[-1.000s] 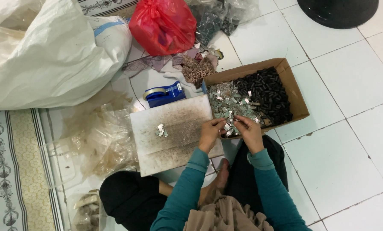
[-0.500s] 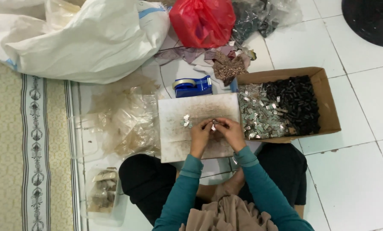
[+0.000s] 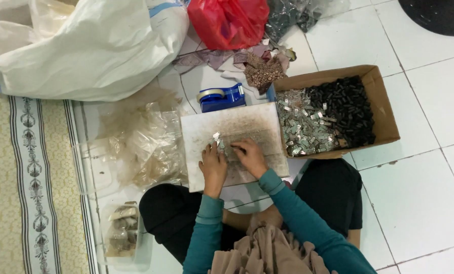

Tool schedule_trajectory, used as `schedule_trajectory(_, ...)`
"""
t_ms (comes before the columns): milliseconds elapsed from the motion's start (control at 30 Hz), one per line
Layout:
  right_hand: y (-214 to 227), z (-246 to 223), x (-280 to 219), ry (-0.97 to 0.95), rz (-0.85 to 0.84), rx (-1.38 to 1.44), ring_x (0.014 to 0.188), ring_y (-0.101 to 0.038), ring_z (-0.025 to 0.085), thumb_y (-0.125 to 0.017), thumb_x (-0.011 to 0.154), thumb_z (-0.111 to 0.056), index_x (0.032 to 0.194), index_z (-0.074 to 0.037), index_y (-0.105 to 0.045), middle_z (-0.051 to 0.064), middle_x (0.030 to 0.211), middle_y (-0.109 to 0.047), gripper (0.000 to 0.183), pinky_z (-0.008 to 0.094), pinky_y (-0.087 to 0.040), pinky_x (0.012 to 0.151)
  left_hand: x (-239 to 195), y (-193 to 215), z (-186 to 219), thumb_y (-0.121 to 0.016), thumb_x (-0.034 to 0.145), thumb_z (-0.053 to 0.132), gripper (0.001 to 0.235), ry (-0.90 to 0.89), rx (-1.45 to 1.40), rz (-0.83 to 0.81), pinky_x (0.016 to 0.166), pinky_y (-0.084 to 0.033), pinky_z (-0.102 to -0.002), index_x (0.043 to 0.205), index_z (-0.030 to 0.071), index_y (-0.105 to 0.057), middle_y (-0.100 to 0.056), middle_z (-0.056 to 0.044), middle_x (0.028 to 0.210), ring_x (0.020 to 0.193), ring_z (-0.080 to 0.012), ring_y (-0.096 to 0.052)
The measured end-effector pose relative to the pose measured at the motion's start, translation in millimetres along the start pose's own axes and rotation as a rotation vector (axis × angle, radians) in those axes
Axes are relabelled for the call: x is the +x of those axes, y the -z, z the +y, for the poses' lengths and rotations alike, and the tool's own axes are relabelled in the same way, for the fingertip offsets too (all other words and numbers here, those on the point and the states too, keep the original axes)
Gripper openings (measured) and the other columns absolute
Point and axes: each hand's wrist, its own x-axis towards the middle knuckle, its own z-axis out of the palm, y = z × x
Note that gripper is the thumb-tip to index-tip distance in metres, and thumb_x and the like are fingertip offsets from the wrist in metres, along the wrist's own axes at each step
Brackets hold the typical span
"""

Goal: The person is assembling small metal components from a cardboard box and placing them into small plastic bags, then sealing the bags.

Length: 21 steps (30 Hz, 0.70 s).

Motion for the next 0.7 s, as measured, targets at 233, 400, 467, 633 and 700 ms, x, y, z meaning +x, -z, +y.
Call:
schedule_trajectory(233,122,54,-1,-0.154,0.144,-0.040,0.106,-0.069,0.039,-0.070,0.098,-0.014,0.119,-0.016,-0.078,0.016,0.107,-0.069,0.023,0.046,-0.057,0.091,12,-40,65,-0.057,0.101,0.012,0.043,-0.268,-0.263,-0.188,0.103,-0.049,-0.057,0.142,-0.001,-0.058,-0.062,-0.034,0.132,0.125,-0.0509,-0.058)
schedule_trajectory(400,189,111,-13,-0.455,0.046,-0.287,0.113,-0.068,0.035,-0.070,0.097,-0.028,0.136,-0.016,-0.068,0.019,0.119,-0.067,0.041,0.049,-0.058,0.096,36,-159,83,-0.057,0.103,0.010,0.041,-0.522,-0.111,-0.404,0.099,-0.056,-0.041,0.143,0.005,-0.058,-0.066,-0.021,0.132,0.123,-0.0344,-0.065)
schedule_trajectory(467,192,124,-13,-0.521,-0.013,-0.388,0.115,-0.069,0.035,-0.063,0.098,-0.023,0.139,-0.017,-0.066,0.017,0.123,-0.068,0.042,0.048,-0.058,0.097,50,-225,74,-0.058,0.102,0.012,0.042,-0.594,0.095,-0.428,0.094,-0.060,-0.040,0.144,0.005,-0.056,-0.064,-0.023,0.132,0.119,-0.0356,-0.067)
schedule_trajectory(633,185,126,-9,-0.632,-0.154,-0.698,0.118,-0.068,0.036,-0.052,0.098,-0.020,0.131,-0.007,-0.064,0.020,0.122,-0.067,0.038,0.053,-0.055,0.101,81,-334,35,-0.056,0.096,0.001,0.051,-0.521,0.531,-0.543,0.087,-0.065,-0.048,0.143,-0.012,-0.041,-0.047,-0.039,0.137,0.111,-0.0469,-0.067)
schedule_trajectory(700,181,155,-8,-0.593,-0.272,-0.741,0.126,-0.061,0.035,-0.045,0.099,-0.017,0.144,-0.020,-0.059,0.016,0.134,-0.062,0.047,0.059,-0.047,0.108,84,-335,42,-0.055,0.097,0.002,0.046,-0.440,0.664,-0.541,0.092,-0.063,-0.046,0.139,-0.012,-0.044,-0.049,-0.037,0.134,0.115,-0.0469,-0.065)
